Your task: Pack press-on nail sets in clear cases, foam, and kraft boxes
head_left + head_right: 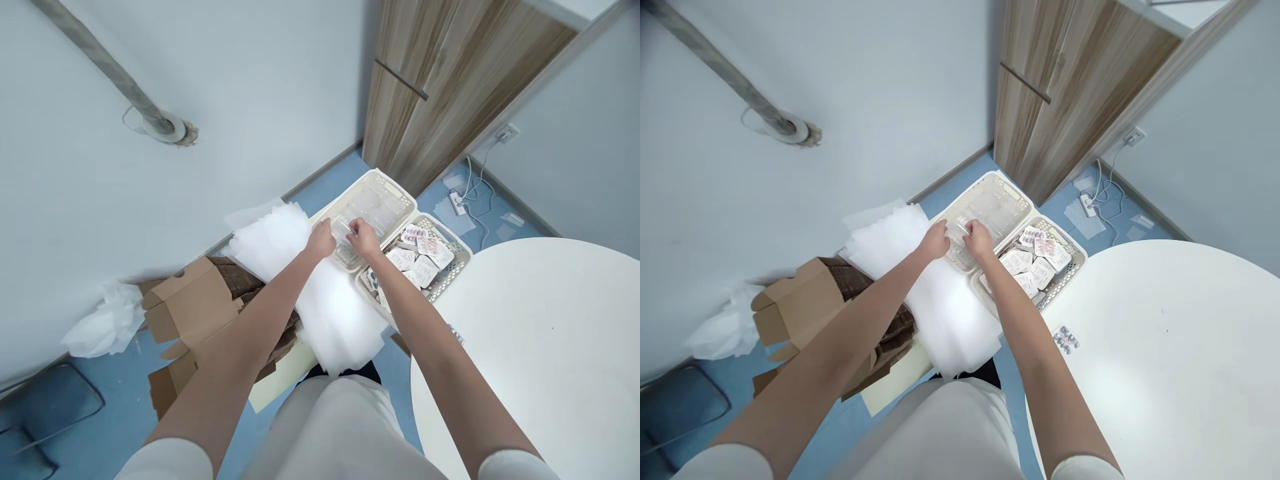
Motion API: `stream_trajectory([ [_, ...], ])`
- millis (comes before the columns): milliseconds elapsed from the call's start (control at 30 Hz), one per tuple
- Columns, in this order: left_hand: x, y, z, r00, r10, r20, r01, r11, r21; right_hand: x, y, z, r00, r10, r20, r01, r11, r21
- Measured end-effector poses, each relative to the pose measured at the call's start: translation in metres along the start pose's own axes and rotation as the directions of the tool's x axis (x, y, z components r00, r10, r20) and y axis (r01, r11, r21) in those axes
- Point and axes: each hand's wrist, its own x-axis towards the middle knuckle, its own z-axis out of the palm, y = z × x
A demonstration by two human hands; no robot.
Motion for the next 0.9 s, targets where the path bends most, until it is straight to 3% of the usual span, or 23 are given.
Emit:
stream_trajectory([
  [100,-0.028,0.007,-0.01,0.994,-0.059,-0.088,0.026,0.939,-0.342,-0.028,-0.012,-0.021,0.985,-0.047,-0.168,0.063,0.994,0.09],
  [167,-0.056,0.016,-0.017,0.993,-0.119,-0.015,0.089,0.816,-0.571,-0.058,-0.022,-0.034,0.959,-0.101,-0.265,0.129,0.987,0.092],
  [233,-0.089,0.027,-0.021,0.989,-0.083,0.12,0.145,0.659,-0.738,-0.097,-0.031,-0.044,0.916,-0.187,-0.356,0.214,0.976,0.037],
  [300,-0.125,0.035,-0.021,0.973,0.013,0.229,0.19,0.512,-0.838,-0.141,-0.035,-0.047,0.86,-0.281,-0.426,0.28,0.958,-0.065],
  [367,-0.159,0.04,-0.017,0.959,0.098,0.267,0.201,0.427,-0.881,-0.185,-0.033,-0.045,0.817,-0.383,-0.432,0.343,0.924,-0.171],
  [500,-0.217,0.04,0.005,0.949,0.178,0.261,0.17,0.407,-0.897,-0.267,-0.022,-0.036,0.794,-0.422,-0.437,0.333,0.904,-0.267],
  [633,-0.257,0.042,0.027,0.932,0.236,0.274,0.155,0.422,-0.893,-0.338,-0.02,-0.035,0.754,-0.294,-0.587,0.242,0.956,-0.167],
  [733,-0.279,0.051,0.041,0.909,0.288,0.302,0.138,0.477,-0.868,-0.38,-0.02,-0.041,0.705,-0.045,-0.708,0.172,0.979,0.11],
  [800,-0.292,0.06,0.051,0.881,0.335,0.335,0.126,0.515,-0.848,-0.4,-0.017,-0.046,0.698,0.172,-0.695,0.134,0.922,0.363],
  [900,-0.307,0.073,0.069,0.823,0.412,0.391,0.096,0.578,-0.811,-0.426,-0.005,-0.057,0.696,0.412,-0.588,0.119,0.742,0.66],
])
